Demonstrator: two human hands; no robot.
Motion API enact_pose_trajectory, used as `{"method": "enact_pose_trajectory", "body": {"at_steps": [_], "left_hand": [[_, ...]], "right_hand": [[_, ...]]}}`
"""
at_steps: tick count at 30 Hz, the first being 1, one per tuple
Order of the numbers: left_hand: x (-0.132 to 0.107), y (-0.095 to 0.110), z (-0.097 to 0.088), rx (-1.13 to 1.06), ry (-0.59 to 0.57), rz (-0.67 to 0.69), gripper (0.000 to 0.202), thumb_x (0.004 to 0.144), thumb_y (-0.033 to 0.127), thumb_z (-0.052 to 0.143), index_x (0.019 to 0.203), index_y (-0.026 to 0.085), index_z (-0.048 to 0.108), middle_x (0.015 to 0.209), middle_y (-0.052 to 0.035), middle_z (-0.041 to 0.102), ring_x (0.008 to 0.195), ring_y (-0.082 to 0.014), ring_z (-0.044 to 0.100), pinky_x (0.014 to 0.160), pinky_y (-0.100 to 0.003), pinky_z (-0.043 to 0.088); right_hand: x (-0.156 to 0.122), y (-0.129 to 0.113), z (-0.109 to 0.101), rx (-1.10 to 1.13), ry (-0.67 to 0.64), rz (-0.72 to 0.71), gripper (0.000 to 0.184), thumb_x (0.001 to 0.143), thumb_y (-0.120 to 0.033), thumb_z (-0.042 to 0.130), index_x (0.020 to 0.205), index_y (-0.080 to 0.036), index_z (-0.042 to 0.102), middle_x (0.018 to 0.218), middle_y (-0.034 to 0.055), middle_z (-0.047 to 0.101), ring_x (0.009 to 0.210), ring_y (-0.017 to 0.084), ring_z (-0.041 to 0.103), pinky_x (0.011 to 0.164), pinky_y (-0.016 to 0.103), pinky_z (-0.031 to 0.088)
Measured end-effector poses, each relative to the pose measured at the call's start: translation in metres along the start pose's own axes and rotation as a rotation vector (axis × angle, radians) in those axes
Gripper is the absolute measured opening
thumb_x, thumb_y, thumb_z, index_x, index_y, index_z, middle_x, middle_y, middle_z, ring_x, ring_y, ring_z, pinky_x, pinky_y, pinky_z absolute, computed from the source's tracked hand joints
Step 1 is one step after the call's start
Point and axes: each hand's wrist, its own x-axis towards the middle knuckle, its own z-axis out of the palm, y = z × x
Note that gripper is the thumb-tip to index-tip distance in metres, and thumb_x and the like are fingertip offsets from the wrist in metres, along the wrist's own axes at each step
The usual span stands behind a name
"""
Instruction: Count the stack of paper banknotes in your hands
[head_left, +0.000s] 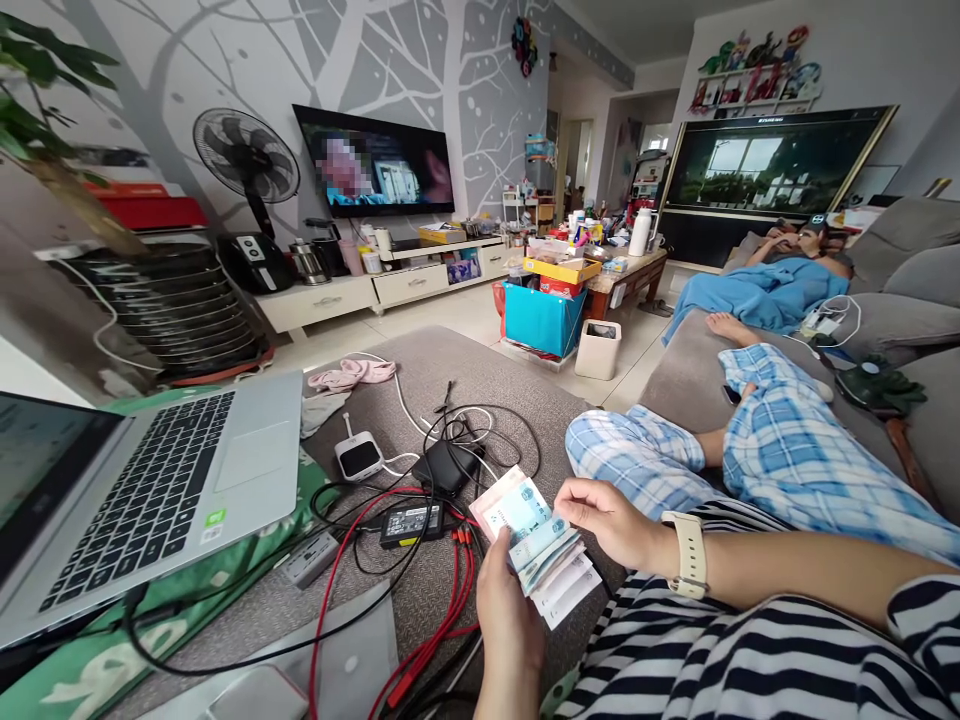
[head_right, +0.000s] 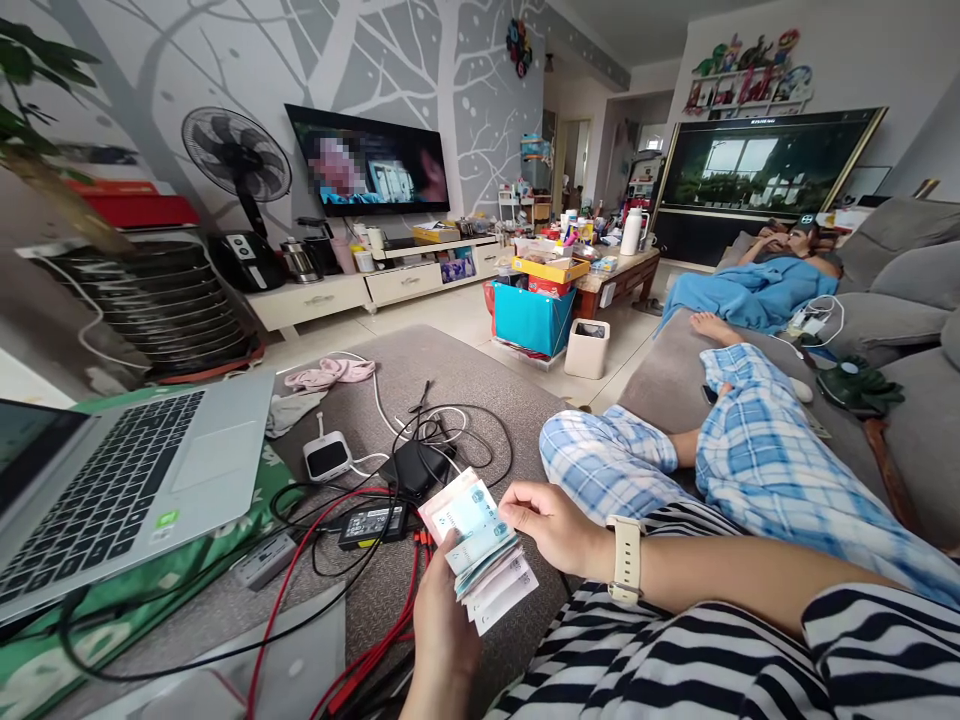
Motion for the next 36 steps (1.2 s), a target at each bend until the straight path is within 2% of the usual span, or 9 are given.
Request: {"method": "enact_pose_trajectory", "body": {"at_steps": [6, 11, 17, 21, 23, 26, 29, 33, 36], "left_hand": [[0.000, 0.001, -0.001, 0.032, 0.022, 0.006, 0.027, 0.073, 0.027, 0.064, 0.094, 0.009, 0.065, 0.078, -0.0101, 0.069, 0.067, -0.0213, 0.066, 0.070, -0.033, 0.052], [0.001, 0.000, -0.001, 0.015, 0.022, 0.026, 0.024, 0.072, 0.022, 0.064, 0.092, 0.009, 0.065, 0.075, -0.0094, 0.068, 0.066, -0.0204, 0.065, 0.066, -0.032, 0.051], [-0.006, 0.003, 0.003, 0.051, 0.012, 0.068, 0.030, 0.069, 0.020, 0.066, 0.096, 0.010, 0.066, 0.080, -0.0102, 0.070, 0.071, -0.0221, 0.067, 0.067, -0.033, 0.052], [-0.005, 0.001, 0.002, 0.050, -0.022, 0.080, 0.036, 0.065, 0.021, 0.069, 0.099, 0.011, 0.066, 0.087, -0.0105, 0.070, 0.077, -0.0223, 0.067, 0.070, -0.032, 0.052], [-0.001, -0.002, -0.001, 0.044, -0.039, 0.075, 0.038, 0.062, 0.022, 0.072, 0.097, 0.011, 0.066, 0.085, -0.0093, 0.070, 0.074, -0.0206, 0.066, 0.070, -0.031, 0.051], [0.005, -0.005, -0.004, 0.047, -0.047, 0.071, 0.039, 0.057, 0.024, 0.076, 0.091, 0.011, 0.066, 0.072, -0.0049, 0.067, 0.062, -0.0168, 0.062, 0.063, -0.029, 0.048], [0.006, -0.006, -0.007, 0.036, -0.066, 0.076, 0.038, 0.055, 0.023, 0.078, 0.089, 0.010, 0.065, 0.062, -0.0015, 0.062, 0.055, -0.0141, 0.058, 0.057, -0.026, 0.044], [0.002, -0.004, -0.005, 0.036, -0.078, 0.080, 0.037, 0.057, 0.021, 0.078, 0.089, 0.011, 0.064, 0.071, -0.0040, 0.066, 0.057, -0.0132, 0.059, 0.060, -0.026, 0.045], [0.000, -0.004, -0.003, 0.057, -0.075, 0.081, 0.038, 0.056, 0.021, 0.078, 0.089, 0.011, 0.064, 0.073, -0.0043, 0.066, 0.060, -0.0137, 0.060, 0.064, -0.028, 0.047]], "right_hand": [[-0.001, -0.004, 0.000, -0.009, -0.025, 0.006, 0.037, 0.088, -0.049, 0.050, 0.075, -0.015, 0.058, 0.068, -0.0004, 0.054, 0.066, 0.012, 0.047, 0.063, 0.025, 0.037], [-0.002, -0.007, 0.000, 0.005, -0.060, -0.011, 0.039, 0.091, -0.045, 0.046, 0.070, -0.015, 0.058, 0.068, 0.0023, 0.062, 0.067, 0.013, 0.054, 0.068, 0.027, 0.040], [-0.004, -0.003, 0.001, 0.002, -0.065, 0.073, 0.026, 0.076, -0.040, 0.068, 0.073, -0.015, 0.059, 0.065, -0.0014, 0.058, 0.060, 0.011, 0.051, 0.057, 0.023, 0.039], [-0.006, -0.008, -0.003, -0.089, -0.093, 0.090, 0.020, 0.071, -0.032, 0.072, 0.076, -0.015, 0.062, 0.067, -0.0019, 0.057, 0.061, 0.010, 0.049, 0.056, 0.023, 0.038], [-0.005, -0.014, -0.005, -0.128, -0.119, 0.122, 0.018, 0.069, -0.028, 0.073, 0.077, -0.016, 0.062, 0.067, -0.0023, 0.056, 0.061, 0.010, 0.047, 0.055, 0.022, 0.037], [-0.003, -0.020, -0.005, -0.166, -0.140, 0.183, 0.018, 0.066, -0.021, 0.072, 0.076, -0.016, 0.059, 0.065, -0.0040, 0.052, 0.061, 0.010, 0.045, 0.054, 0.022, 0.035], [-0.002, -0.018, -0.001, -0.220, -0.077, 0.202, 0.021, 0.063, -0.016, 0.071, 0.076, -0.018, 0.054, 0.064, -0.0056, 0.048, 0.059, 0.009, 0.043, 0.053, 0.022, 0.033], [-0.005, 0.003, 0.002, -0.175, 0.097, 0.183, 0.035, 0.063, -0.016, 0.072, 0.087, -0.021, 0.048, 0.065, -0.0077, 0.045, 0.058, 0.009, 0.041, 0.056, 0.023, 0.034], [-0.008, 0.017, 0.000, -0.098, 0.138, 0.238, 0.044, 0.063, -0.019, 0.073, 0.097, -0.021, 0.046, 0.068, -0.0071, 0.048, 0.061, 0.010, 0.046, 0.060, 0.024, 0.036]]}}
